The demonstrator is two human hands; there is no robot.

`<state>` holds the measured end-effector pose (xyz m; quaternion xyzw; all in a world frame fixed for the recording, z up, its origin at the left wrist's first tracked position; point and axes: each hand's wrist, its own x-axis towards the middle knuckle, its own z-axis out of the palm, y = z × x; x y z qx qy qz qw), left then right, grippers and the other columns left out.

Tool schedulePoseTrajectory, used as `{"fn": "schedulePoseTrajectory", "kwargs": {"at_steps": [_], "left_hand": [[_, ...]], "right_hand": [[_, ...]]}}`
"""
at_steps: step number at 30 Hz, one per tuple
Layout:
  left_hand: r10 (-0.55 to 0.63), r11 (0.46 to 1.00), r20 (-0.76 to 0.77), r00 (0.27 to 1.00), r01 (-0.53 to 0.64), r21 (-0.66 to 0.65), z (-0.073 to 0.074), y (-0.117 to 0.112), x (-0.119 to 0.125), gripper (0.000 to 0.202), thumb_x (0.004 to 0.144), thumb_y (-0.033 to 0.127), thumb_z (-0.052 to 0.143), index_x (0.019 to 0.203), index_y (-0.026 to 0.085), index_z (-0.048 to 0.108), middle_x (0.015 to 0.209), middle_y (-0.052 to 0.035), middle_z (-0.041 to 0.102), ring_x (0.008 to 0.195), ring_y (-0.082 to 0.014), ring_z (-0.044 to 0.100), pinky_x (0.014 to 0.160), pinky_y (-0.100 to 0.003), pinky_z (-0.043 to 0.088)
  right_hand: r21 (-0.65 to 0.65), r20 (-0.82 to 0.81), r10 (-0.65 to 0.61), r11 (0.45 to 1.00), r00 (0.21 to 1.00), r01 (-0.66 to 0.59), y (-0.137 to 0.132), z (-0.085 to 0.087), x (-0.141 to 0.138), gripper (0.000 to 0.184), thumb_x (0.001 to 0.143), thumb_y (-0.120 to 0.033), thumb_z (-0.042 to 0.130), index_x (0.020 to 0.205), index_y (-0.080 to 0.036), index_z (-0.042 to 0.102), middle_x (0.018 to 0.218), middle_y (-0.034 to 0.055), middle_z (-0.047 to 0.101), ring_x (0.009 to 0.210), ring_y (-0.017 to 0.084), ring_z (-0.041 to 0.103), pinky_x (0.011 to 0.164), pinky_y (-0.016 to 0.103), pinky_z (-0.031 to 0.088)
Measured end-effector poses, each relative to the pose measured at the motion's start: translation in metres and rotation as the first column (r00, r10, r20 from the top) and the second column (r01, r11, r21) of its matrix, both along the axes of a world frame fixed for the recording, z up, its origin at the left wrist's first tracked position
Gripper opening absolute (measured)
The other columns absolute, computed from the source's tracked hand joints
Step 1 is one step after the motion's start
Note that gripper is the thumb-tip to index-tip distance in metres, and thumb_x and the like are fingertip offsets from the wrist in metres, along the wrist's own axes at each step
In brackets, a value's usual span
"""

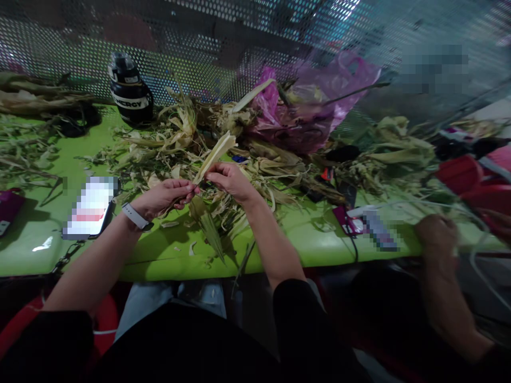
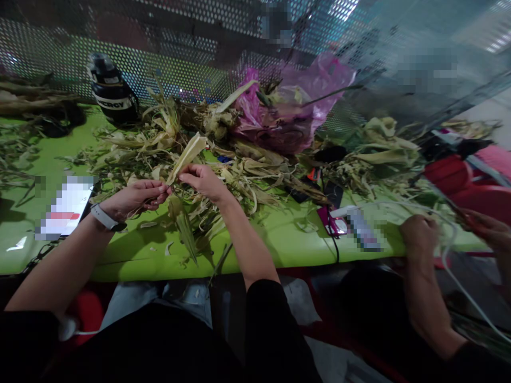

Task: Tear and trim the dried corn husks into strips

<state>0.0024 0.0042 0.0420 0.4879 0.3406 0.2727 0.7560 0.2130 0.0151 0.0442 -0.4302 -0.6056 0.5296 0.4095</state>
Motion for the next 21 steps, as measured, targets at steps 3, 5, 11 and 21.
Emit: {"fn": "schedulePoseTrajectory", "kwargs": {"at_steps": [3, 5, 11, 21], "left_hand": [[0.056, 0.997, -0.023, 0.998, -0.055, 0.053, -0.001, 0.002, 0.001, 0.013, 0.084, 0.026, 0.068, 0.084, 0.012, 0.07, 0.062, 0.0017, 0.049, 0.049, -0.0033, 0.04, 0.043, -0.011, 0.034], [0.132, 0.985, -0.08, 0.988, -0.122, 0.118, 0.0, 0.003, 0.001, 0.014, 0.085, 0.026, 0.067, 0.082, 0.013, 0.067, 0.06, 0.0029, 0.046, 0.048, -0.0042, 0.037, 0.043, -0.013, 0.032], [0.317, 0.891, -0.25, 0.915, -0.197, 0.41, -0.001, 0.011, -0.007, 0.015, 0.089, 0.028, 0.057, 0.085, 0.016, 0.065, 0.058, 0.0047, 0.042, 0.047, -0.0068, 0.034, 0.044, -0.017, 0.029], [0.378, 0.843, -0.289, 0.88, -0.198, 0.5, 0.026, 0.001, -0.005, 0.016, 0.09, 0.026, 0.052, 0.083, 0.016, 0.062, 0.059, 0.0035, 0.041, 0.046, -0.0075, 0.035, 0.045, -0.02, 0.03]], "right_hand": [[0.01, 0.054, -0.005, 1.0, 0.999, 0.005, 0.001, -0.001, 0.003, 0.031, 0.074, -0.044, 0.07, 0.076, -0.015, 0.06, 0.054, -0.0084, 0.04, 0.048, 0.005, 0.028, 0.048, 0.023, 0.018], [0.053, 0.103, 0.012, 0.998, 0.995, -0.018, 0.002, 0.0, 0.009, 0.033, 0.074, -0.046, 0.071, 0.076, -0.014, 0.062, 0.057, -0.0066, 0.045, 0.052, 0.005, 0.032, 0.05, 0.023, 0.022], [0.153, 0.332, 0.047, 0.983, 0.942, -0.103, 0.006, 0.011, 0.044, 0.035, 0.076, -0.047, 0.071, 0.079, -0.012, 0.069, 0.064, -0.003, 0.054, 0.06, 0.008, 0.04, 0.059, 0.024, 0.03], [0.422, 0.195, -0.238, 0.896, 0.952, 0.137, -0.013, 0.04, 0.067, 0.031, 0.075, -0.049, 0.076, 0.074, -0.019, 0.068, 0.076, 0.0031, 0.061, 0.078, 0.017, 0.054, 0.069, 0.028, 0.041]]}}
